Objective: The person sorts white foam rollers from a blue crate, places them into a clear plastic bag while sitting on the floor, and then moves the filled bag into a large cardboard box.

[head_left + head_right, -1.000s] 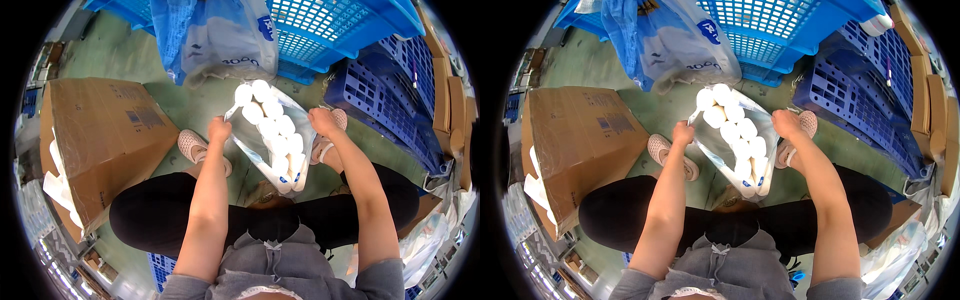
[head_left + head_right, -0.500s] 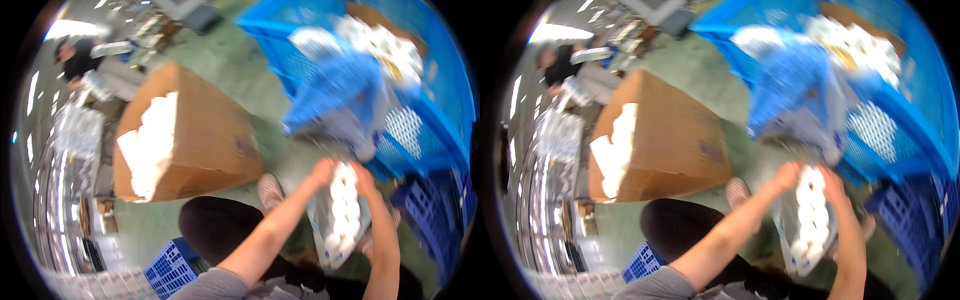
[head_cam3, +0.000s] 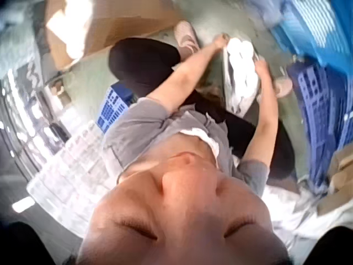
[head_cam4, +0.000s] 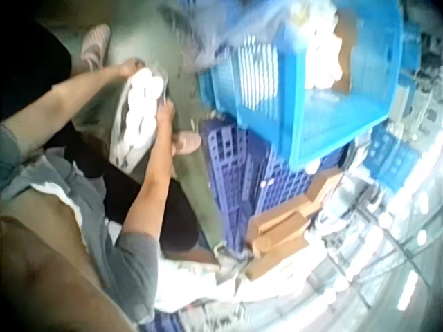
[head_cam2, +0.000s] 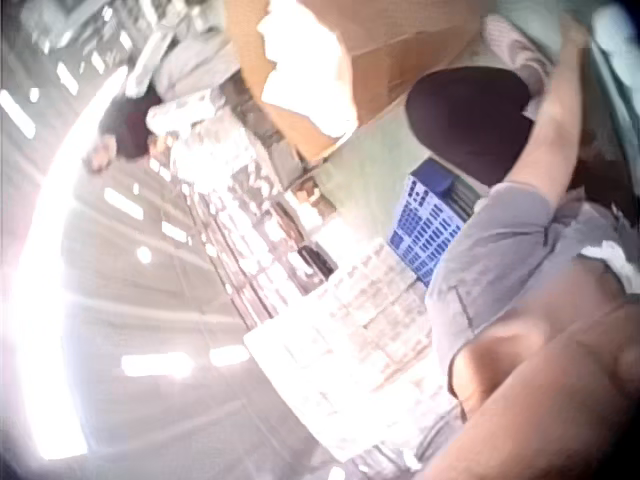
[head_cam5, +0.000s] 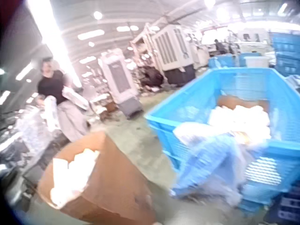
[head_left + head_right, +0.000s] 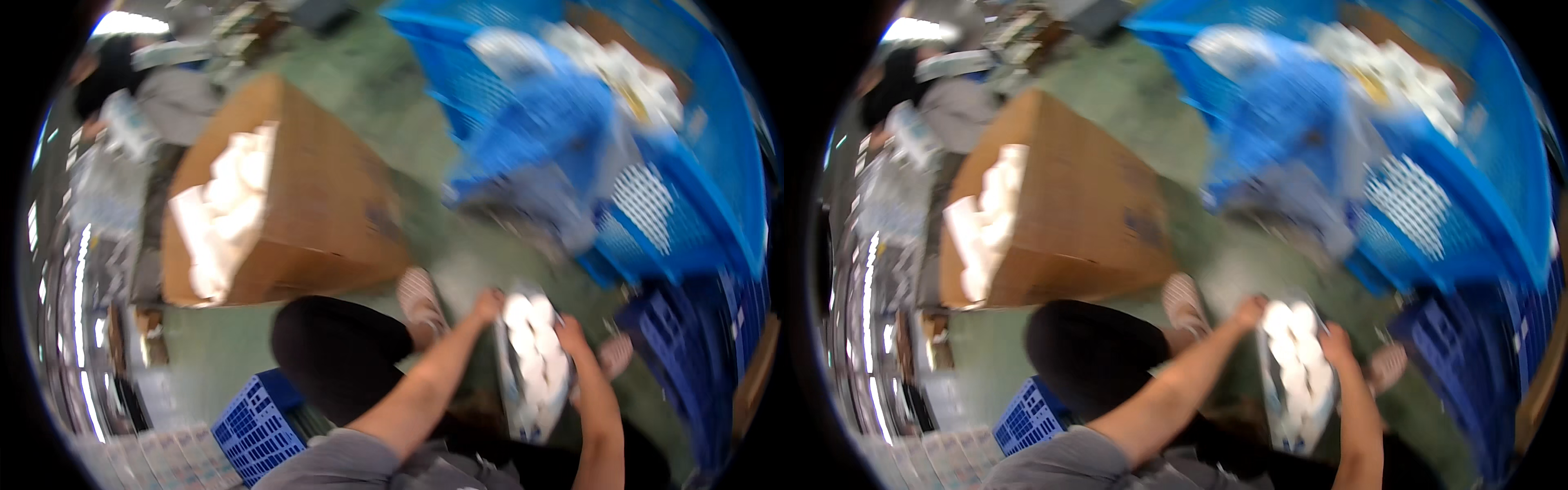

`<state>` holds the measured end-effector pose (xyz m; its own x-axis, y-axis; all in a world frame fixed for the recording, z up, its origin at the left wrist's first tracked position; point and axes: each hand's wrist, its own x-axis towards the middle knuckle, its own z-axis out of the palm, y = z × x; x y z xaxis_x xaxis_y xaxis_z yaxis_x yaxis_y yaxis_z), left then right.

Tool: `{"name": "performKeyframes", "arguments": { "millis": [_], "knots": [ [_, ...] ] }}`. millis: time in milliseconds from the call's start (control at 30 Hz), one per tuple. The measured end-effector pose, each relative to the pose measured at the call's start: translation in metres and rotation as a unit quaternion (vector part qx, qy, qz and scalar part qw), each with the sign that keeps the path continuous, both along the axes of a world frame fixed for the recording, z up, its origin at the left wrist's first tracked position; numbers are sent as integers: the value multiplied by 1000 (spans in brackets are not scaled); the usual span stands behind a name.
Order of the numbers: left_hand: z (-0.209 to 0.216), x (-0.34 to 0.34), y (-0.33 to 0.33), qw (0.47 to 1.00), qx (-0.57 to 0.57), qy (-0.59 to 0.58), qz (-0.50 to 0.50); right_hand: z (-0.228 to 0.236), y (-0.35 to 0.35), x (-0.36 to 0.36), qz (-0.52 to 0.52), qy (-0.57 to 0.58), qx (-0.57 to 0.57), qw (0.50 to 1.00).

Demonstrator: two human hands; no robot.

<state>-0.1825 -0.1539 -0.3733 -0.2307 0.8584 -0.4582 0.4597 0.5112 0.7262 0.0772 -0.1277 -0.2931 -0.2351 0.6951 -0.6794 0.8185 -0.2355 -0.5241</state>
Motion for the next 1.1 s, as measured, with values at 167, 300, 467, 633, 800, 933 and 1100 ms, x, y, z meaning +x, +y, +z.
{"name": "performKeyframes", "arguments": {
  "millis": [167, 300, 467, 633, 800, 933, 1100],
  "knots": [
    [66, -1, 10, 1000, -5, 23, -4, 8, -39, 46, 34, -18, 11, 999],
    [71, -16, 20, 998, -39, 17, -38, 52, -43, 33, -20, -36, 17, 999],
    [137, -2, 40, 987, 56, 136, -60, 64, -44, 17, -89, -19, 63, 994],
    [207, 49, 32, 957, -111, 208, -168, 98, -52, -33, -113, -21, 295, 949],
    [204, 90, 27, 923, -143, 271, -230, 110, -89, -87, -84, -115, 270, 952],
    [208, 87, 31, 935, -125, 258, -211, 120, -105, -98, -83, -150, 261, 950],
    [200, 31, 28, 977, -37, 177, -113, 116, -111, -94, -53, -141, 310, 939]
  ]
}}
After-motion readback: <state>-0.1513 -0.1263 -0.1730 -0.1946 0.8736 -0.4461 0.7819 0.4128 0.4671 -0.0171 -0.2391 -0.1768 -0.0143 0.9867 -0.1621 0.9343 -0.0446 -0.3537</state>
